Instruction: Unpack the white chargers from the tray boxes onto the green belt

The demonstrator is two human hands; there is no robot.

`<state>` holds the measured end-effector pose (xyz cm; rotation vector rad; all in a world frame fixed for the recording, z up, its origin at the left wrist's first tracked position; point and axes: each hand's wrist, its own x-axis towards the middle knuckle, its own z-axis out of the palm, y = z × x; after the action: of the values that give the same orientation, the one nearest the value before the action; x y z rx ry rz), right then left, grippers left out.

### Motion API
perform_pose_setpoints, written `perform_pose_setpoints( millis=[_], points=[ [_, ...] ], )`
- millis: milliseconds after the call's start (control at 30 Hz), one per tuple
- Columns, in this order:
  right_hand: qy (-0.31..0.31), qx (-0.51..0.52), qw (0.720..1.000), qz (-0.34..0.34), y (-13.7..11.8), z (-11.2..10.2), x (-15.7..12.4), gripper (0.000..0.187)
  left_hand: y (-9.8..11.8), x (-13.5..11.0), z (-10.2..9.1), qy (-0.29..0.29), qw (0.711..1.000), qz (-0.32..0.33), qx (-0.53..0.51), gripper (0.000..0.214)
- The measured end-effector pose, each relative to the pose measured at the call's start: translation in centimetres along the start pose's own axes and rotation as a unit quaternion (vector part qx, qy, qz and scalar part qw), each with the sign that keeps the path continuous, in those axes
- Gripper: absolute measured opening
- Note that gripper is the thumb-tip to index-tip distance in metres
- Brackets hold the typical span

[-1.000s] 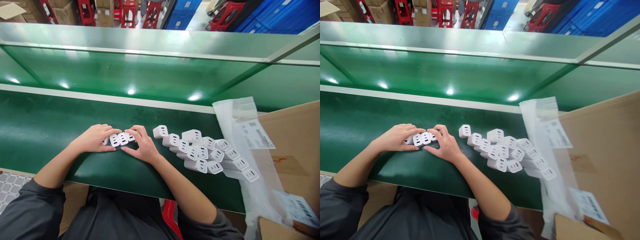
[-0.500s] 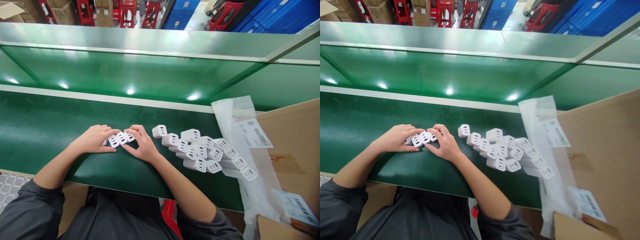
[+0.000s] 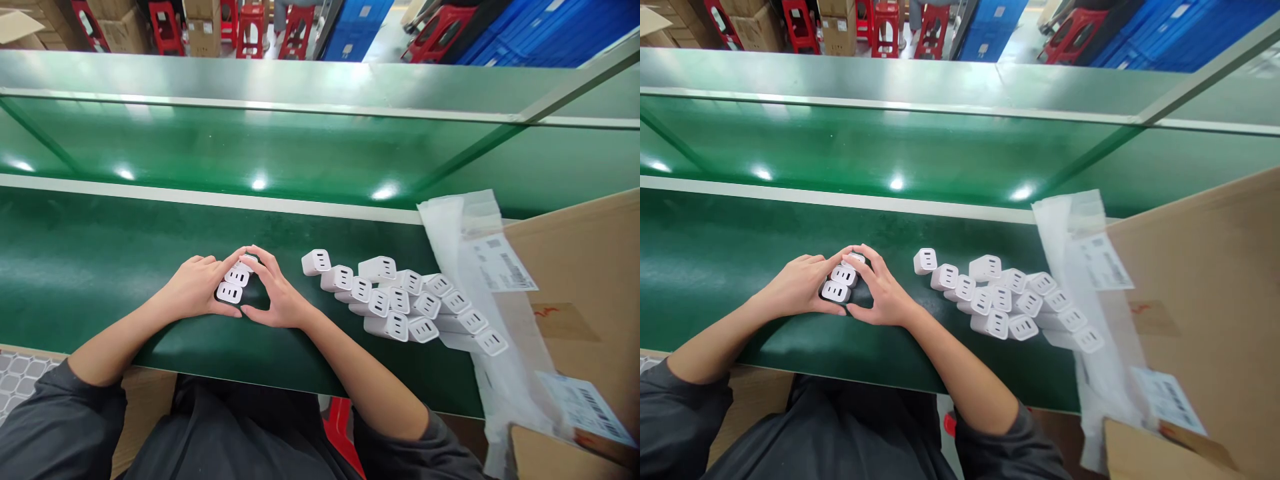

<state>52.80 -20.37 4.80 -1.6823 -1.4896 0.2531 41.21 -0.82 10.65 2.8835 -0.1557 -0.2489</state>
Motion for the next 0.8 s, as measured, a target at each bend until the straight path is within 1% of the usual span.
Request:
perform_pose_setpoints(
  millis=[67,133,233,333,433,500,633,700,800],
  points=[
    [-0.005,-0.021,1.0,0.017,-0.3,0.2,-0.1,0.093,-0.7,-0.6,-1.0,-0.015,0.999,0.001,-0.036,0.113],
    [0.0,-0.035,0.999,0.037,-0.7,0.7,-0.1,0.099,-1.7,-1.3,-2.1,-0.024,0.998,-0.004,-0.062,0.114],
    [0.019,-0.049,0.996,0.079,-1.3,1.6,0.0,0.108,-3.0,-2.1,-3.1,-0.056,0.996,-0.026,-0.062,0.113],
    [0.033,-0.053,0.992,0.11,-1.5,2.4,0.4,0.107,-3.5,-2.0,-3.0,-0.095,0.993,-0.038,-0.064,0.108],
    [0.039,-0.027,0.994,0.103,-1.1,2.6,0.6,0.102,-3.4,-1.5,-2.5,-0.105,0.991,-0.035,-0.08,0.098],
    [0.02,0.006,0.996,0.081,-0.6,2.2,0.6,0.104,-3.4,-1.2,-2.3,-0.097,0.991,-0.026,-0.09,0.094],
    [-0.066,0.063,0.995,0.04,0.2,0.5,0.5,0.111,-3.8,-1.2,-2.2,-0.087,0.99,0.008,-0.115,0.088],
    [-0.1,0.08,0.991,0.038,0.4,-0.4,0.4,0.113,-4.1,-1.3,-2.3,-0.088,0.986,0.03,-0.141,0.083],
    [-0.138,0.098,0.985,0.044,0.5,-1.3,0.3,0.115,-4.5,-1.0,-2.1,-0.083,0.973,0.064,-0.206,0.084]
  ],
)
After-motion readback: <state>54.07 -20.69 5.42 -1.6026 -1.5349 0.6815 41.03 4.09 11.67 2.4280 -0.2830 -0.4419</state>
